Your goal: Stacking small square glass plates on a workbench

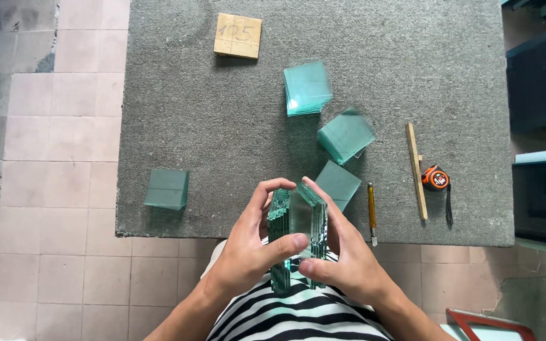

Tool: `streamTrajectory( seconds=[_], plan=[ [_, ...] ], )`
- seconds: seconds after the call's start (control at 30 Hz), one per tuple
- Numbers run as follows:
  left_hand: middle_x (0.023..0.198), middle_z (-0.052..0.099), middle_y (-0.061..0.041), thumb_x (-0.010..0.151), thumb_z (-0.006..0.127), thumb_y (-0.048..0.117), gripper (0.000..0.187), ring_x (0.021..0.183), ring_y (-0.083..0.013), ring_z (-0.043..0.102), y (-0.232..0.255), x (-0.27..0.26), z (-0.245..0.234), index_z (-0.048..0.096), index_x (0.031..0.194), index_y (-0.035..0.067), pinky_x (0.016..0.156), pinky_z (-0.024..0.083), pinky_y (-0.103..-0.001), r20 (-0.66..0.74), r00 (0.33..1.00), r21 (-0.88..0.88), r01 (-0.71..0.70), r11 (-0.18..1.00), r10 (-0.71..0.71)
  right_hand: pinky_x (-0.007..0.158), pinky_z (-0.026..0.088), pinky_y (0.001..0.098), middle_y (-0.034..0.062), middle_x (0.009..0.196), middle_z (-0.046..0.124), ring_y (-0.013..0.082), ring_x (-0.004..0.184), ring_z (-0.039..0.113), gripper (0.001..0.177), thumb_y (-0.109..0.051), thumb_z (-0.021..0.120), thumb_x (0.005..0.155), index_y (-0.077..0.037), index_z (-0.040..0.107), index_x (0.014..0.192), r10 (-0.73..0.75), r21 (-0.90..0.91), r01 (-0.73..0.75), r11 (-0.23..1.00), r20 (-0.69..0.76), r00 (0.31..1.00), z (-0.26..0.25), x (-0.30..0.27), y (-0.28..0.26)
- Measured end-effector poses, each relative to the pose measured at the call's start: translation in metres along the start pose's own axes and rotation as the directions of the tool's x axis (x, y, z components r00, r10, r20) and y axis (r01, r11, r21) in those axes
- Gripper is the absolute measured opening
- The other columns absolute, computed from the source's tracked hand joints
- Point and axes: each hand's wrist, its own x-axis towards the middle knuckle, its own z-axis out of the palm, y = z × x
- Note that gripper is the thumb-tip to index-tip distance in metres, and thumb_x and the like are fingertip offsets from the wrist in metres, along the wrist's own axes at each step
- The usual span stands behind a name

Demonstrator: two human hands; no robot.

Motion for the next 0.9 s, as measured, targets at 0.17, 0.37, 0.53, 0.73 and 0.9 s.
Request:
streamTrajectory(
  seconds=[0.17, 0.37, 0.53, 0.73, 0.9],
  plan=[
    [0.119, 0.071, -0.003, 0.079, 0.076, 0.051, 0.073, 0.104, -0.015, 0.068, 0.008, -0.006, -0.003, 0.057, 0.144, 0.025, 0.1, 0.053, -0.034, -0.035, 0.999, 0.171, -0.035, 0.985, 0.042, 0.128, 0.036, 0.0364, 0.0138, 0.172, 0.046, 0.0214, 0.156, 0.049, 0.125, -0.055, 0.087, 0.082, -0.005, 0.019, 0.175, 0.023, 0.029, -0.023, 0.999, 0.01, 1.0, 0.004, -0.003, -0.01],
    [0.132, 0.07, -0.001, 0.079, 0.073, 0.053, 0.071, 0.12, -0.0155, 0.067, 0.016, -0.008, -0.003, 0.058, 0.142, 0.025, 0.11, 0.05, -0.036, -0.052, 0.998, 0.168, -0.016, 0.986, 0.025, 0.122, 0.045, 0.0351, 0.0109, 0.166, 0.053, 0.0195, 0.148, 0.057, 0.128, -0.061, 0.085, 0.08, -0.007, 0.021, 0.175, 0.081, 0.033, -0.08, 0.996, -0.008, 0.997, 0.006, -0.003, -0.015],
    [0.13, 0.073, -0.002, 0.08, 0.074, 0.052, 0.071, 0.115, -0.0157, 0.07, 0.016, -0.008, -0.004, 0.056, 0.143, 0.023, 0.106, 0.054, -0.035, -0.043, 0.999, 0.094, -0.008, 0.996, 0.012, 0.122, 0.046, 0.0363, 0.0114, 0.165, 0.054, 0.0203, 0.149, 0.057, 0.125, -0.056, 0.086, 0.08, -0.006, 0.022, 0.175, 0.087, 0.049, -0.087, 0.995, -0.013, 0.996, 0.007, -0.001, -0.015],
    [0.122, 0.077, -0.007, 0.085, 0.076, 0.044, 0.07, 0.107, -0.017, 0.071, 0.014, -0.009, -0.006, 0.053, 0.145, 0.016, 0.101, 0.056, -0.035, 0.001, 0.999, -0.084, -0.04, 0.996, 0.04, 0.122, 0.046, 0.0367, 0.0109, 0.166, 0.053, 0.0201, 0.151, 0.055, 0.124, -0.053, 0.086, 0.079, -0.007, 0.022, 0.175, 0.122, 0.067, -0.121, 0.99, -0.021, 0.992, 0.008, 0.001, -0.017],
    [0.125, 0.074, -0.007, 0.088, 0.075, 0.044, 0.071, 0.11, -0.0169, 0.07, 0.008, -0.008, -0.012, 0.05, 0.147, 0.014, 0.101, 0.056, -0.035, 0.022, 0.996, -0.123, -0.084, 0.989, 0.087, 0.12, 0.047, 0.0357, 0.0085, 0.166, 0.053, 0.0177, 0.15, 0.054, 0.123, -0.054, 0.084, 0.077, -0.009, 0.025, 0.175, 0.144, 0.01, -0.144, 0.99, -0.039, 0.989, 0.01, 0.003, -0.018]
  ],
)
